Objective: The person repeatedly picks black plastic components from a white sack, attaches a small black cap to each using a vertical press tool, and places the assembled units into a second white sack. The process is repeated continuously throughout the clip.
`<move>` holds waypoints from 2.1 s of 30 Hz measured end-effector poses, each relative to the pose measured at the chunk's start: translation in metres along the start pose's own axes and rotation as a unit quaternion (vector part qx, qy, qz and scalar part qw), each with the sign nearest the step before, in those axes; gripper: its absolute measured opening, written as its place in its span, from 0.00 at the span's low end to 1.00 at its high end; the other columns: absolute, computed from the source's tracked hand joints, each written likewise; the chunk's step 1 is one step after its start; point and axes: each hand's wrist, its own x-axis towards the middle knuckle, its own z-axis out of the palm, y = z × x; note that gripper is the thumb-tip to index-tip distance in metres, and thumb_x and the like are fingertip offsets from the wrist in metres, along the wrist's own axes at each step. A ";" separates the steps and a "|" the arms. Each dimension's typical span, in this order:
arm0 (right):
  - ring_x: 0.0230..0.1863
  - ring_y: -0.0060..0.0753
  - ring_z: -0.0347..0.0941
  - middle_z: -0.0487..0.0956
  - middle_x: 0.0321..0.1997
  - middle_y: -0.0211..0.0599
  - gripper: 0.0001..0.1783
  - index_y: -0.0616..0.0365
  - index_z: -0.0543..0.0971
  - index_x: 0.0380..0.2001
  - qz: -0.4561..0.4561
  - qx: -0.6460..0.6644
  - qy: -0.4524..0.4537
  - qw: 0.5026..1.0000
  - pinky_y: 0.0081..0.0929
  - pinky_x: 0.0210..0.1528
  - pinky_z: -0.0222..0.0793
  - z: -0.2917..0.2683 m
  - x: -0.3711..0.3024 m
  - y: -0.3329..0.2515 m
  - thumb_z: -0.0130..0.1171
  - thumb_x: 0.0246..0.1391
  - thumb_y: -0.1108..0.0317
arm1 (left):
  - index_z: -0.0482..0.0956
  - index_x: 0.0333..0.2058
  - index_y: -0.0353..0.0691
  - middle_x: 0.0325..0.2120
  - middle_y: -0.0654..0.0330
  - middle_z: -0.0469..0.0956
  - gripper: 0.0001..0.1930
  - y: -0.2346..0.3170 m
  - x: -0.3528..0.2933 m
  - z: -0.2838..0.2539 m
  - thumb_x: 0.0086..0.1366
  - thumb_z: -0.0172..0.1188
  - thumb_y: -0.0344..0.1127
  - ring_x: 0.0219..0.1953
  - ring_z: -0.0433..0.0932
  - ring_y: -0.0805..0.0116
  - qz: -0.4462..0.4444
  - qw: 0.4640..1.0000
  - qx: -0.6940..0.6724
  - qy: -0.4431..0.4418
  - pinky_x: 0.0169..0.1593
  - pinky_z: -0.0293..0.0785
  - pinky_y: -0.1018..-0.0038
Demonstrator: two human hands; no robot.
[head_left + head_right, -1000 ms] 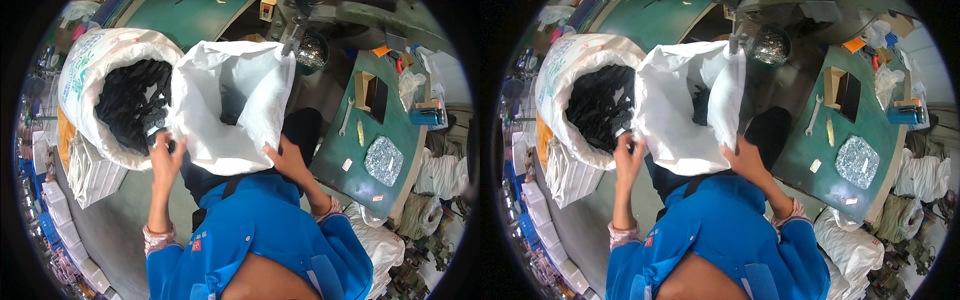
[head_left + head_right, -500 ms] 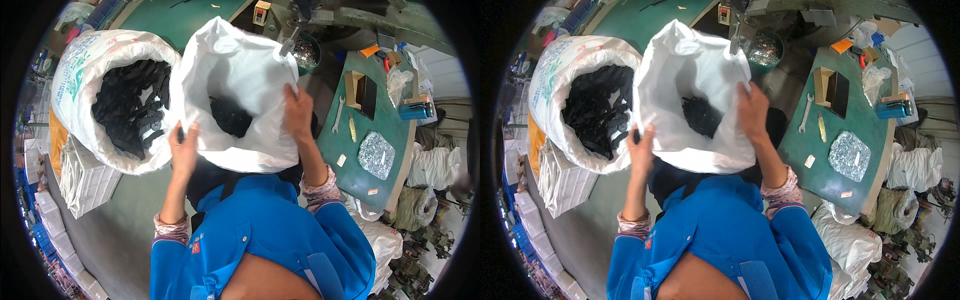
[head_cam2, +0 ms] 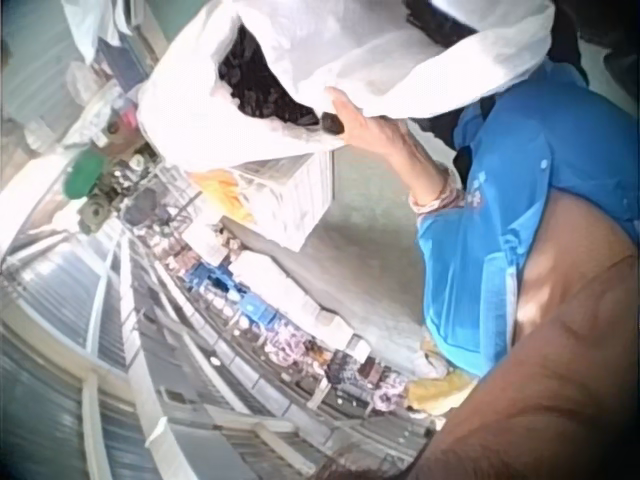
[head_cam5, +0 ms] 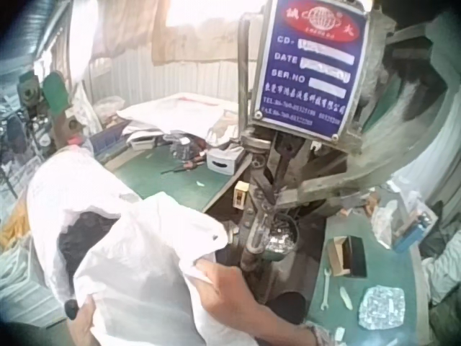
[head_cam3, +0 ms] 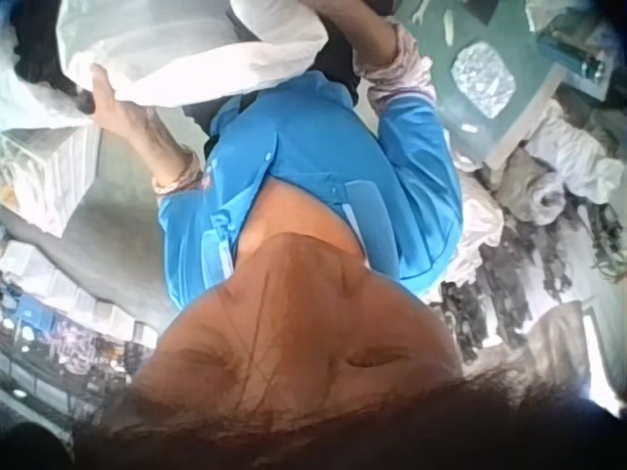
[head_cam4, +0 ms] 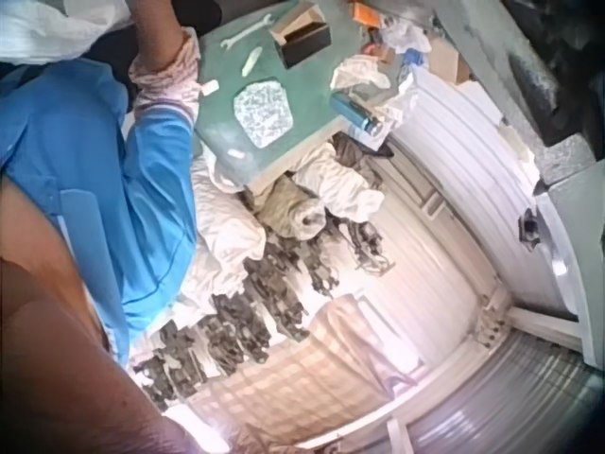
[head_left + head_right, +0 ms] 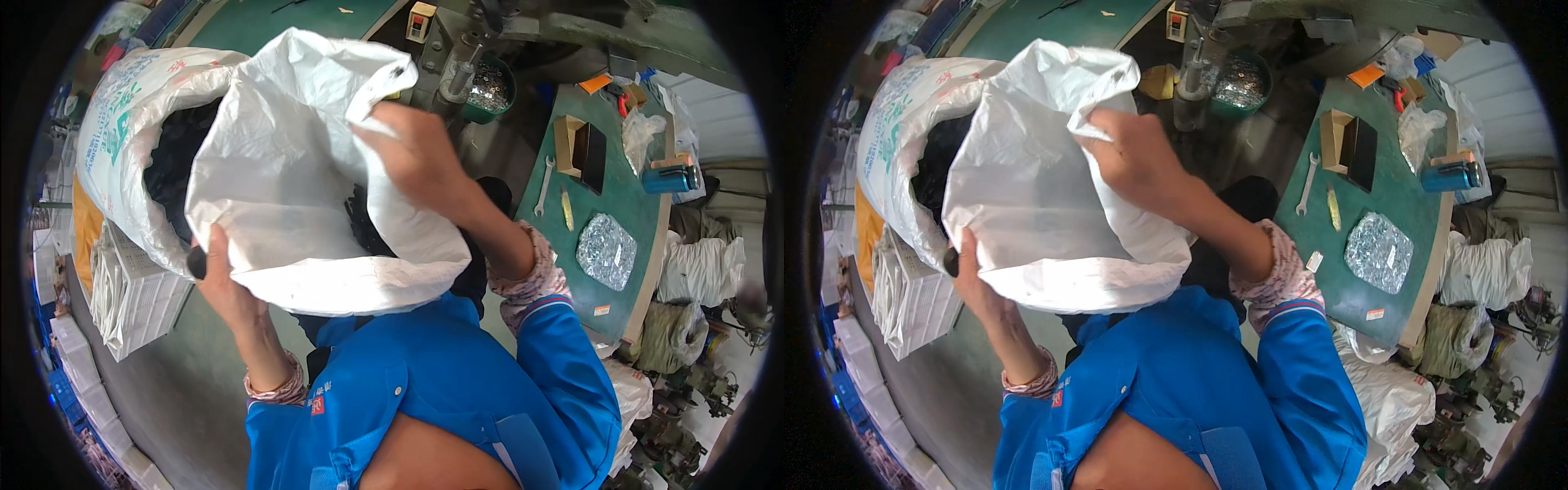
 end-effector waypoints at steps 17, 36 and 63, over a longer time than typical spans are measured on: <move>0.27 0.27 0.73 0.78 0.32 0.35 0.23 0.65 0.74 0.45 0.489 0.221 0.227 0.813 0.27 0.27 0.68 -0.083 -0.150 0.201 0.59 0.55 0.55 | 0.65 0.53 0.32 0.35 0.44 0.78 0.32 -0.074 0.051 0.043 0.56 0.65 0.47 0.33 0.79 0.48 0.197 0.775 0.562 -0.212 0.38 0.75 0.62; 0.30 0.27 0.76 0.78 0.32 0.37 0.14 0.68 0.74 0.39 0.381 0.254 0.091 0.885 0.27 0.29 0.73 -0.020 -0.110 0.123 0.50 0.61 0.65 | 0.78 0.41 0.39 0.32 0.42 0.79 0.12 -0.048 0.176 0.076 0.61 0.52 0.35 0.39 0.77 0.42 0.260 0.642 0.707 -0.145 0.42 0.72 0.55; 0.25 0.32 0.77 0.79 0.32 0.44 0.22 0.71 0.75 0.41 0.460 0.119 0.115 0.873 0.27 0.23 0.74 -0.055 -0.139 0.150 0.57 0.55 0.59 | 0.66 0.43 0.39 0.29 0.41 0.78 0.17 -0.100 0.167 0.124 0.56 0.60 0.31 0.36 0.77 0.39 0.331 0.584 0.704 -0.235 0.36 0.72 0.50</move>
